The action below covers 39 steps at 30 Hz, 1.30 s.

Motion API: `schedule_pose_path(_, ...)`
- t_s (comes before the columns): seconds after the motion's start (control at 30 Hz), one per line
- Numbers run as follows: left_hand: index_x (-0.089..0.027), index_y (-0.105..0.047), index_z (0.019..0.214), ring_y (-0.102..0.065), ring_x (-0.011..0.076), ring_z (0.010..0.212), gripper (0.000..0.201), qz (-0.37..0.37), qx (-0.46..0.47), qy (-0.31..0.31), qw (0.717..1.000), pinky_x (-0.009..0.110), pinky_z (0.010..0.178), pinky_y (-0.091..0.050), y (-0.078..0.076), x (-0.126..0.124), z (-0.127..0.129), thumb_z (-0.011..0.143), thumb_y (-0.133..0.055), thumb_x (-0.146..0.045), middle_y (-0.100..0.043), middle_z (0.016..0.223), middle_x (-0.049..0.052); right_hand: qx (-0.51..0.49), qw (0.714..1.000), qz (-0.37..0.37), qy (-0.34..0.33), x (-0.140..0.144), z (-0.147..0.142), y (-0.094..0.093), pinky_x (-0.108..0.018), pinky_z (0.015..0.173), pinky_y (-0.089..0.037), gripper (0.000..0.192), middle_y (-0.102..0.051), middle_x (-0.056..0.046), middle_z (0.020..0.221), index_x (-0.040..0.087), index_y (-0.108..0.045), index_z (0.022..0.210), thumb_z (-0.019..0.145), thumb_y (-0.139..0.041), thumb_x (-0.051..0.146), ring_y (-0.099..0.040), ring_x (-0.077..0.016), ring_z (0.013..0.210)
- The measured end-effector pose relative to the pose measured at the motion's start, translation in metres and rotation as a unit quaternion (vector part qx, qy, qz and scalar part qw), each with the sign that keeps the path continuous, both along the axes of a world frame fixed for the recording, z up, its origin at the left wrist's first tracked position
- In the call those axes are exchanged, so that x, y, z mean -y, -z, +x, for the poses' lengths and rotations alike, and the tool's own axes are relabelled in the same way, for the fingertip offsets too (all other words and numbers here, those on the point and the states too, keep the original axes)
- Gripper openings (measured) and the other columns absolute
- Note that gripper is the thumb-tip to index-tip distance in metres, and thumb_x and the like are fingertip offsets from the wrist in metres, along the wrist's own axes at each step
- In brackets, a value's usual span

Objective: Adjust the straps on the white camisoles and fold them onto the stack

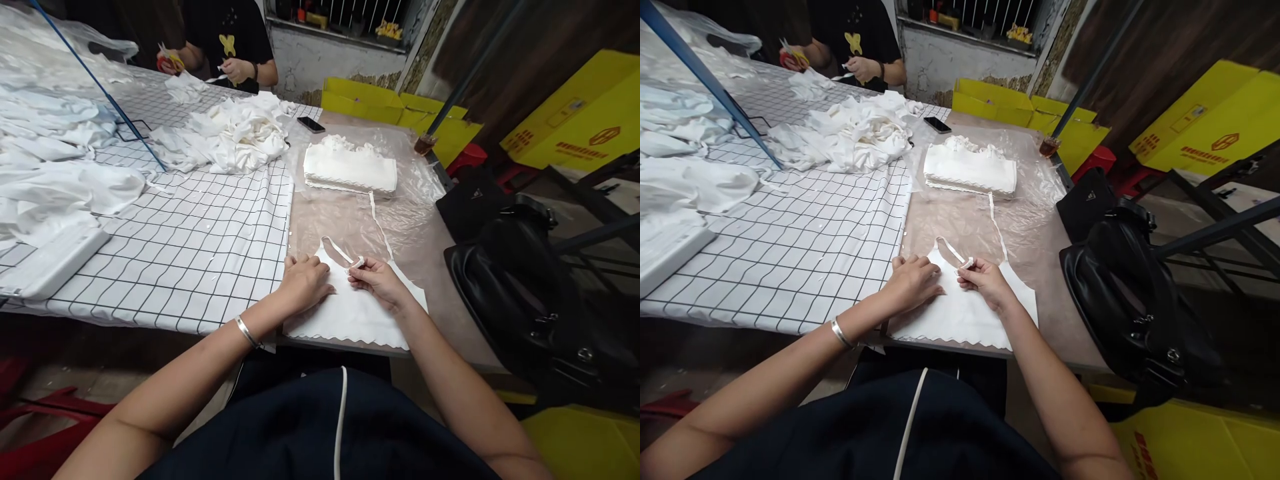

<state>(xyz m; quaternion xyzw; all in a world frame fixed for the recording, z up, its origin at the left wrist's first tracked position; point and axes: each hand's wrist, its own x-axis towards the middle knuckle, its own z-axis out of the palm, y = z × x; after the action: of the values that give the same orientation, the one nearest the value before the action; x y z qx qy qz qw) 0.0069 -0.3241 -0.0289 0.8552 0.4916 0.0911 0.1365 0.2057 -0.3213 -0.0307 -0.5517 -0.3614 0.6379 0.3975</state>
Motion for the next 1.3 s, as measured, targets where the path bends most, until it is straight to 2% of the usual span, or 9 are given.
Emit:
schedule_pose_path(0.13, -0.018, -0.063, 0.09, -0.053, 0.028, 0.099, 0.016, -0.043, 0.031, -0.032, 0.998, 0.042, 0.084, -0.03, 0.002, 0.001, 0.011, 0.084, -0.064, -0.032, -0.064, 0.096, 0.008, 0.019, 0.999, 0.028, -0.019, 0.001, -0.004, 0.0, -0.023, 0.06, -0.052, 0.041, -0.063, 0.002, 0.066, 0.017, -0.061, 0.073, 0.049, -0.089, 0.036, -0.064, -0.012, 0.063)
schedule_pose_path(0.27, -0.018, -0.064, 0.083, -0.052, 0.0276, 0.1, 0.008, -0.067, 0.086, -0.036, 0.993, 0.041, 0.083, -0.031, 0.005, 0.001, 0.013, 0.083, -0.063, -0.027, -0.064, 0.096, 0.007, 0.055, 0.991, 0.112, -0.057, 0.001, -0.007, 0.001, -0.025, 0.065, -0.05, 0.036, -0.062, 0.003, 0.068, 0.018, -0.059, 0.073, 0.058, -0.084, 0.039, -0.059, -0.0109, 0.064)
schedule_pose_path(0.47, -0.018, -0.067, 0.079, -0.054, 0.0271, 0.099, 0.017, -0.093, 0.126, -0.057, 0.986, 0.04, 0.082, -0.03, 0.004, 0.006, 0.01, 0.085, -0.062, -0.033, -0.067, 0.088, 0.007, 0.207, 0.929, 0.274, -0.136, 0.001, -0.005, 0.005, -0.03, 0.075, -0.048, 0.018, -0.063, 0.0, 0.075, 0.019, -0.062, 0.077, 0.073, -0.07, 0.035, -0.059, -0.0144, 0.073)
schedule_pose_path(0.6, -0.018, -0.068, 0.08, -0.054, 0.0266, 0.099, 0.017, -0.091, 0.139, -0.058, 0.984, 0.041, 0.083, -0.029, 0.005, 0.007, 0.01, 0.086, -0.061, -0.033, -0.068, 0.09, 0.007, 0.23, 0.904, 0.306, -0.189, 0.002, -0.003, 0.005, -0.03, 0.076, -0.049, 0.014, -0.064, 0.0, 0.077, 0.019, -0.062, 0.077, 0.078, -0.066, 0.032, -0.06, -0.015, 0.075)
schedule_pose_path(0.9, -0.016, -0.066, 0.073, -0.054, 0.025, 0.096, 0.021, -0.089, 0.137, -0.05, 0.985, 0.044, 0.086, -0.028, 0.005, 0.008, 0.012, 0.087, -0.059, -0.03, -0.068, 0.087, 0.007, 0.189, 0.933, 0.254, -0.173, 0.006, -0.007, 0.009, -0.03, 0.074, -0.048, 0.025, -0.063, 0.0, 0.076, 0.019, -0.062, 0.075, 0.072, -0.073, 0.041, -0.059, -0.016, 0.075)
schedule_pose_path(1.03, -0.016, -0.064, 0.072, -0.055, 0.0247, 0.094, 0.023, -0.096, 0.117, -0.045, 0.987, 0.046, 0.087, -0.031, 0.003, 0.007, 0.014, 0.089, -0.055, -0.028, -0.067, 0.087, 0.007, 0.153, 0.954, 0.224, -0.127, 0.009, -0.018, 0.01, -0.031, 0.075, -0.049, 0.025, -0.064, 0.0, 0.075, 0.02, -0.063, 0.073, 0.066, -0.077, 0.039, -0.06, -0.0168, 0.076)
schedule_pose_path(1.13, -0.017, -0.066, 0.096, -0.054, 0.0274, 0.104, 0.015, -0.033, 0.084, -0.061, 0.994, 0.049, 0.095, -0.03, 0.004, 0.017, 0.012, 0.087, -0.058, -0.027, -0.066, 0.103, 0.009, 0.078, 0.982, 0.153, -0.082, 0.005, -0.026, 0.005, -0.03, 0.078, -0.05, 0.024, -0.067, 0.0, 0.078, 0.021, -0.061, 0.074, 0.061, -0.079, 0.029, -0.062, -0.0158, 0.077)
schedule_pose_path(1.2, -0.017, -0.057, 0.121, -0.048, 0.0295, 0.119, 0.034, 0.056, 0.06, -0.063, 0.995, 0.053, 0.105, -0.022, 0.009, 0.032, 0.008, 0.088, -0.057, -0.025, -0.059, 0.125, 0.013, -0.004, 0.995, 0.068, -0.07, -0.005, -0.029, -0.004, -0.029, 0.079, -0.05, 0.023, -0.069, 0.0, 0.08, 0.02, -0.059, 0.076, 0.061, -0.076, 0.02, -0.063, -0.0147, 0.076)
schedule_pose_path(1.3, -0.02, -0.046, 0.137, -0.033, 0.0297, 0.137, 0.046, 0.122, 0.034, 0.049, 0.991, 0.052, 0.114, -0.012, 0.023, 0.058, -0.001, 0.094, -0.048, -0.034, -0.043, 0.147, 0.012, -0.105, 0.992, -0.044, -0.051, -0.037, -0.036, -0.021, -0.029, 0.079, -0.053, 0.018, -0.071, -0.002, 0.079, 0.02, -0.058, 0.081, 0.068, -0.068, 0.011, -0.066, -0.0147, 0.077)
